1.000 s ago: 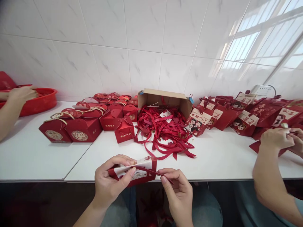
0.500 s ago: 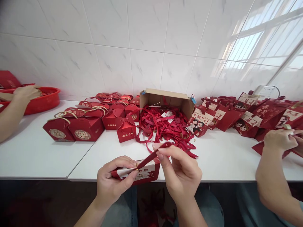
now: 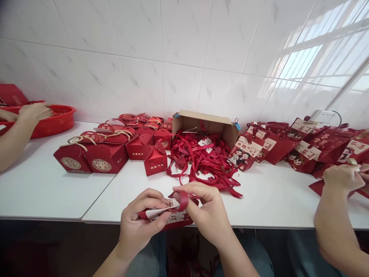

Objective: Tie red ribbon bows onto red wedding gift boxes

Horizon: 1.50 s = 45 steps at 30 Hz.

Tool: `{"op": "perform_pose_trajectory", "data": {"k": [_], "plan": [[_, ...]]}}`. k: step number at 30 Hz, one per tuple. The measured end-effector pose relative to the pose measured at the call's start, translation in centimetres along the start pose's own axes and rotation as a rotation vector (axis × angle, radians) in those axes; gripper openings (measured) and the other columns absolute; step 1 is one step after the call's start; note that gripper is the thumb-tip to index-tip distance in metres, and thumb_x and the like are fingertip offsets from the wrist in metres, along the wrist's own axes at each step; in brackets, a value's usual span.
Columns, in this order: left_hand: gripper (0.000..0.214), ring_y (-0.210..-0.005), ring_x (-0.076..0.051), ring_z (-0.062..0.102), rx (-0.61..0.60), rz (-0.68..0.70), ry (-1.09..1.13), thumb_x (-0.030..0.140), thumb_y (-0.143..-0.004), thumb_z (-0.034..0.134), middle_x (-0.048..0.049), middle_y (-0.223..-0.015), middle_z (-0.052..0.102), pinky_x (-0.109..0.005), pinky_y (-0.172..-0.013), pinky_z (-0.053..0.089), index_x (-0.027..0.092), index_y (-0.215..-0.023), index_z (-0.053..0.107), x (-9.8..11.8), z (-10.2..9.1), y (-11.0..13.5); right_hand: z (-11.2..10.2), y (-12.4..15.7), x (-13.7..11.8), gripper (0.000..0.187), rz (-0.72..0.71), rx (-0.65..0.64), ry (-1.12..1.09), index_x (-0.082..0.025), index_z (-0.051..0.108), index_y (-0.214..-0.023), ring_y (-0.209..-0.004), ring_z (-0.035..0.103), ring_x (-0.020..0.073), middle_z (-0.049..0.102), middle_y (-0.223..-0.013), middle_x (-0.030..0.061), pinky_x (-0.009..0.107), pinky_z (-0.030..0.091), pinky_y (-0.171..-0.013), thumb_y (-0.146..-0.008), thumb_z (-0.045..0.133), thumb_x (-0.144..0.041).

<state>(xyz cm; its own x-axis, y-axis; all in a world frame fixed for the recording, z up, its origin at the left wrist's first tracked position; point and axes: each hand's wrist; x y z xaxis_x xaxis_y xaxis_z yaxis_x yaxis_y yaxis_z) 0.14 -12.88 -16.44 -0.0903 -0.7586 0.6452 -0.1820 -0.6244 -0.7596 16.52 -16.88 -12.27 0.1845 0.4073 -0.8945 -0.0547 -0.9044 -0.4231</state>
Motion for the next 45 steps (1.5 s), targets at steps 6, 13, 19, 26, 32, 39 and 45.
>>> {"op": "perform_pose_trajectory", "data": {"k": [6, 13, 19, 26, 32, 39, 45], "plan": [[0.018, -0.07, -0.01, 0.063, 0.006, -0.013, -0.039, 0.006, -0.068, 0.073, -0.0002, -0.08, 0.062, -0.02, -0.066, 0.053, 0.02, -0.078, 0.068, 0.2, -0.1, 0.0, 0.1, 0.0, -0.4, 0.01, 0.168, -0.112, -0.091, -0.024, 0.077, -0.086, -0.071, 0.065, 0.0128, 0.073, -0.076, 0.001, 0.018, 0.05, -0.063, -0.078, 0.071, -0.026], [0.015, -0.07, -0.013, 0.064, 0.014, -0.008, -0.048, 0.007, -0.067, 0.073, -0.002, -0.08, 0.062, -0.022, -0.065, 0.054, 0.019, -0.075, 0.068, 0.4, -0.1, -0.2, -0.1, 0.0, -0.4, 0.019, 0.186, -0.169, -0.065, -0.019, 0.076, -0.091, -0.076, 0.065, 0.0153, 0.073, -0.079, 0.0038, 0.022, 0.051, -0.067, -0.082, 0.066, -0.033], [0.014, -0.073, -0.014, 0.065, 0.024, -0.015, -0.052, 0.007, -0.068, 0.073, -0.0028, -0.082, 0.063, -0.024, -0.068, 0.055, 0.019, -0.074, 0.068, 0.3, 0.0, -0.2, -0.1, -0.1, -0.4, 0.025, 0.165, -0.192, -0.047, -0.018, 0.074, -0.091, -0.074, 0.064, 0.0159, 0.072, -0.081, 0.0052, 0.025, 0.051, -0.068, -0.087, 0.059, -0.038], [0.019, -0.077, -0.013, 0.068, -0.009, -0.011, 0.001, 0.005, -0.069, 0.071, -0.0022, -0.085, 0.068, -0.022, -0.07, 0.056, 0.02, -0.079, 0.067, 0.2, -0.1, 0.1, -0.4, 0.1, 0.0, 0.022, 0.168, -0.234, -0.117, -0.021, 0.074, -0.091, -0.083, 0.065, 0.0181, 0.072, -0.089, 0.0064, 0.028, 0.052, -0.074, -0.086, 0.06, -0.037], [0.022, -0.073, -0.014, 0.069, 0.004, 0.012, 0.002, 0.003, -0.069, 0.071, -0.0014, -0.081, 0.069, -0.022, -0.067, 0.057, 0.02, -0.081, 0.066, 0.0, 0.1, 0.1, -0.2, 0.3, 0.2, 0.021, 0.123, -0.22, -0.1, -0.021, 0.072, -0.086, -0.085, 0.061, 0.017, 0.067, -0.09, 0.0054, 0.025, 0.05, -0.073, -0.088, 0.058, -0.037], [0.019, -0.07, -0.015, 0.069, 0.011, -0.009, 0.017, 0.005, -0.069, 0.071, -0.0022, -0.075, 0.07, -0.023, -0.064, 0.057, 0.019, -0.08, 0.065, 0.0, 0.2, 0.3, 0.2, 0.5, 0.6, 0.021, 0.09, -0.189, -0.121, -0.021, 0.069, -0.088, -0.085, 0.061, 0.0172, 0.065, -0.09, 0.0054, 0.024, 0.049, -0.071, -0.09, 0.054, -0.037], [0.015, -0.068, -0.016, 0.068, 0.019, -0.031, 0.012, 0.007, -0.07, 0.07, -0.0035, -0.074, 0.07, -0.024, -0.063, 0.056, 0.018, -0.077, 0.064, 0.2, 0.2, 0.1, 0.5, 0.7, 0.7, 0.022, 0.08, -0.152, -0.114, -0.021, 0.067, -0.091, -0.076, 0.058, 0.0144, 0.063, -0.084, 0.0039, 0.022, 0.047, -0.067, -0.091, 0.052, -0.036]]}}
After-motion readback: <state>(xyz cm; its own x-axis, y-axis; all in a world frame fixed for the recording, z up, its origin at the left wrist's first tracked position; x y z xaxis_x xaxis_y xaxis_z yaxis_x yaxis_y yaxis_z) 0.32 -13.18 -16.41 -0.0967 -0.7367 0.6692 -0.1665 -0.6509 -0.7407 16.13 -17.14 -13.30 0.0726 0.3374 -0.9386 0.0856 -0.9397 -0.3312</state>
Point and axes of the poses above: each hand's wrist, its own y-axis away from the middle knuckle, its own z-axis out of the palm, x = y × z
